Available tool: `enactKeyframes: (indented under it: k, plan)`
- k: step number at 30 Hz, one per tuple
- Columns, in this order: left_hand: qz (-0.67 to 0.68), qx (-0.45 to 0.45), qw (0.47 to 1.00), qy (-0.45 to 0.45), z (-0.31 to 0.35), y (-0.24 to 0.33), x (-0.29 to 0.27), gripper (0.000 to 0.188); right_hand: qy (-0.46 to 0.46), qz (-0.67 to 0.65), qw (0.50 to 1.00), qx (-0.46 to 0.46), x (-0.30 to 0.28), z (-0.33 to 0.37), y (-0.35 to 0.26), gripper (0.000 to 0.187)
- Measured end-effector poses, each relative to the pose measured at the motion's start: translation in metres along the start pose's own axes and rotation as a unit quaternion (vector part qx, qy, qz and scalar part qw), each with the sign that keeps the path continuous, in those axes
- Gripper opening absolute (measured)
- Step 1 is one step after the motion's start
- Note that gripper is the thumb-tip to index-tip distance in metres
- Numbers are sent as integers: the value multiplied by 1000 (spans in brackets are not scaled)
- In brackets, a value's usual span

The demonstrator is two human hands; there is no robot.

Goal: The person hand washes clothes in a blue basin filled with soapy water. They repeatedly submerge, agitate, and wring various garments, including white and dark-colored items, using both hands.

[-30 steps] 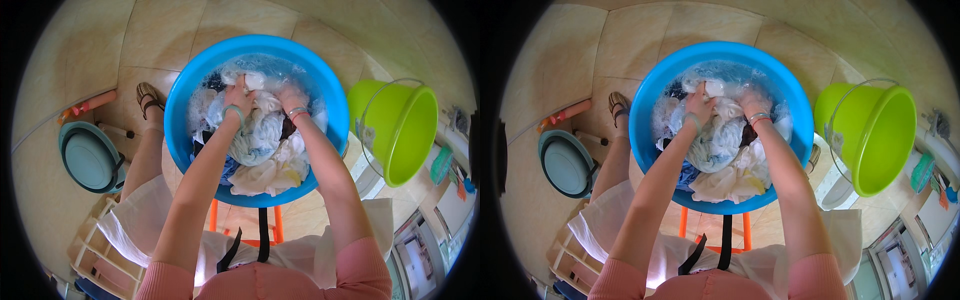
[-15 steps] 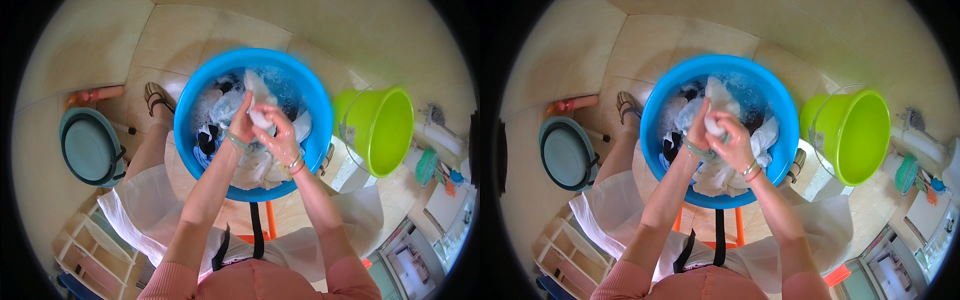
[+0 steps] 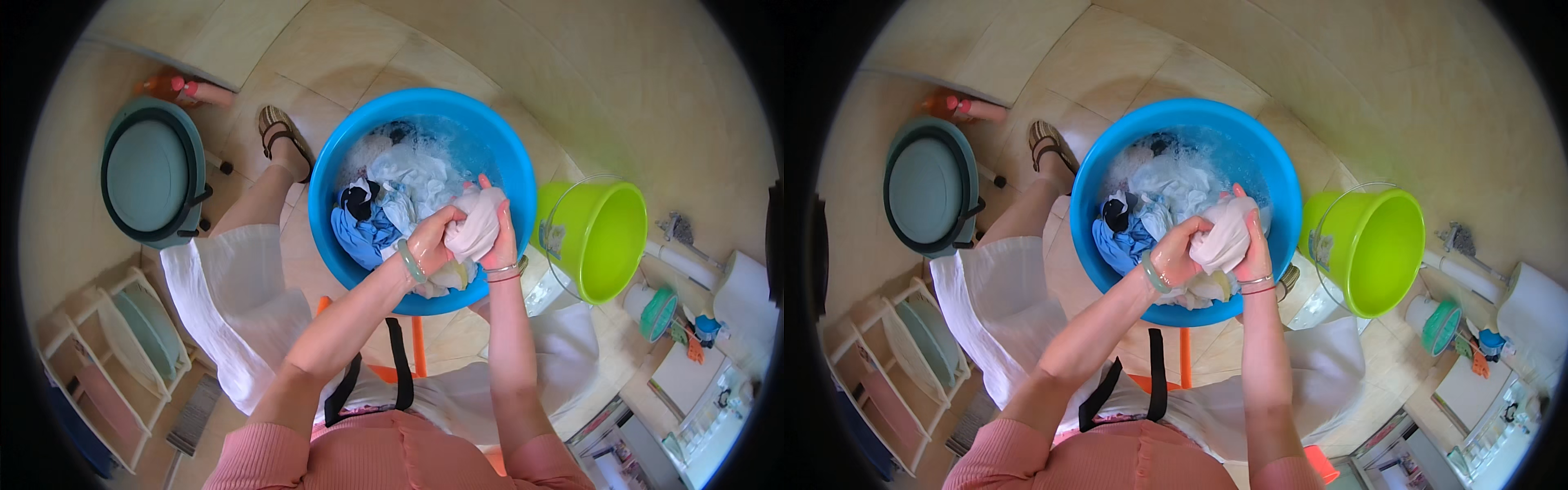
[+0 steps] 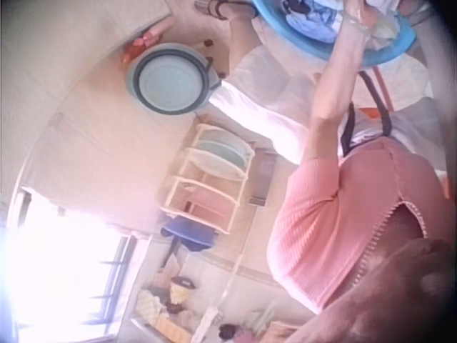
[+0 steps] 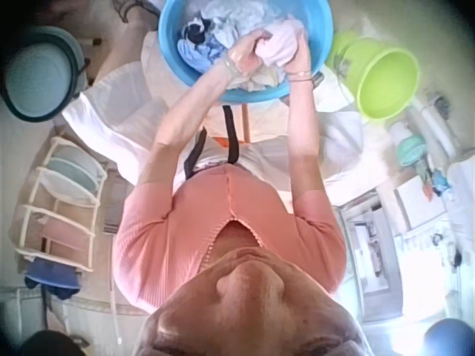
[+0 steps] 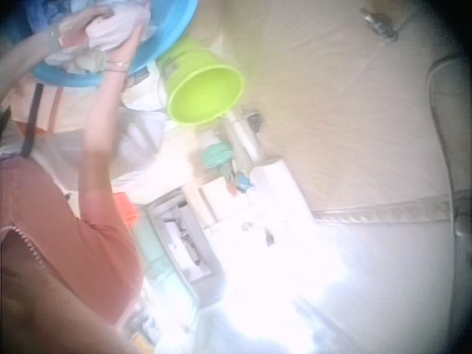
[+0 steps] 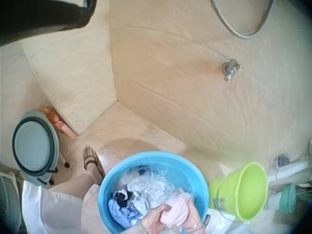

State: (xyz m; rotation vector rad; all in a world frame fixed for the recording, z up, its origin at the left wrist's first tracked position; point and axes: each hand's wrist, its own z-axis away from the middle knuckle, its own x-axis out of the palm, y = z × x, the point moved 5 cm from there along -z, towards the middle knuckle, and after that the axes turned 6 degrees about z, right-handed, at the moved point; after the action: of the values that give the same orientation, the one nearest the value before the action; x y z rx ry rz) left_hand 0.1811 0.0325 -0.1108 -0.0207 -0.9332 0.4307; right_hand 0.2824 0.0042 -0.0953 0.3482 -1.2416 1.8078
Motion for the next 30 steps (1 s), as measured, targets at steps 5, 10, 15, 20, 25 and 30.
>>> enactKeyframes:
  k: [5,10,15,20,25,30]
  plan:
    - [-158,-11,986,59,22,-10,3,36,17,144,989,-43,6,6,-13,48]
    - [-64,-96,992,53,54,-14,20,49,71,373,894,-237,69,32,-52,44]
    - [68,47,992,-91,14,-12,35,43,78,544,755,-358,111,72,-38,33]
    - [-73,328,940,53,54,-4,97,30,238,130,910,-313,97,84,-33,44]
    - [-422,599,681,-3,86,-5,137,21,164,-114,973,-119,80,66,-27,39]
    - [-563,655,467,-189,106,-30,175,21,-93,-312,945,17,58,60,-40,23]
